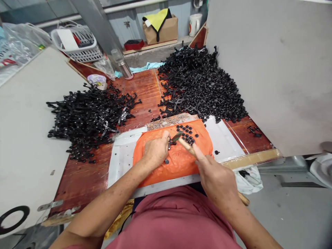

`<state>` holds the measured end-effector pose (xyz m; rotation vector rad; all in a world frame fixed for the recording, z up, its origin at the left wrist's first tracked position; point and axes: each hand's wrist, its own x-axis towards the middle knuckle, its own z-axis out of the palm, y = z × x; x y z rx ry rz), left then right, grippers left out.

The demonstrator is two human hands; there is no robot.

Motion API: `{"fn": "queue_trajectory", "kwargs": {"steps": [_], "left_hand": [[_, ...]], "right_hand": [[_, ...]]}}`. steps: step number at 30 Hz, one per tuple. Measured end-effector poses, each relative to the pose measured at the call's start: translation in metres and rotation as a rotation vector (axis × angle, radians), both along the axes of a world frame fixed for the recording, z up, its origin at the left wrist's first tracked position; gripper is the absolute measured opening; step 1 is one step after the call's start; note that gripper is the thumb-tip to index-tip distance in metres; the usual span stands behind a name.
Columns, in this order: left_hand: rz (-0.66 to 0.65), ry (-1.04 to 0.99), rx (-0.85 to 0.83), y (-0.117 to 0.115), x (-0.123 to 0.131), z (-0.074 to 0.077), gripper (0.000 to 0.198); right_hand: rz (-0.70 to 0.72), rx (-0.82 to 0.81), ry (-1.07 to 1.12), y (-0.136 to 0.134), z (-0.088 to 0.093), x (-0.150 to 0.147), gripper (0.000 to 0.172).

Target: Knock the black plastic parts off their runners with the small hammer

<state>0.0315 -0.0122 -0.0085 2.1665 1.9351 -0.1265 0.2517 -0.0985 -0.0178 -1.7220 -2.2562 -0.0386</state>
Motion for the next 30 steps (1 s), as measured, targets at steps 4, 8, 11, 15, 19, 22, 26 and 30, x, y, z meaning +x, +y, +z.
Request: {"fn": "queue_trajectory", "kwargs": {"steps": [4,8,11,15,19,22,26,30], "left_hand": [[0.014,-0.013,-0.025,0.000,0.001,0.000,0.027],[0.012,0.010,-0.037,0.000,0.002,0.002,0.029],[0.011,0.024,-0.028,0.000,0.001,0.001,0.028],[-0.001,0.036,-0.027,0.000,0.001,0.000,0.026],[0.024,0.059,-0.019,0.002,0.000,0.000,0.028],[0.017,0.033,-0.014,0.001,0.000,-0.001,0.027],[-0.060,-0.067,-0.018,-0.002,-0.008,0.000,0.024],[-0.004,-0.098,0.034,0.007,-0.051,0.028,0.023]], "right_hand": [[0.029,-0.040,-0.036,0.000,0.004,-0.002,0.054],[0.007,0.018,-0.006,-0.001,0.002,-0.001,0.052],[0.052,-0.052,-0.055,0.000,0.000,-0.001,0.053],[0.021,-0.081,-0.023,0.000,0.001,-0.004,0.055],[0.058,-0.190,-0.038,-0.001,0.000,-0.007,0.057],[0.052,-0.179,0.118,-0.002,0.000,0.000,0.055],[-0.052,-0.102,0.332,-0.001,0.003,0.026,0.049],[-0.187,-0.119,0.351,0.005,-0.007,0.066,0.046]]}}
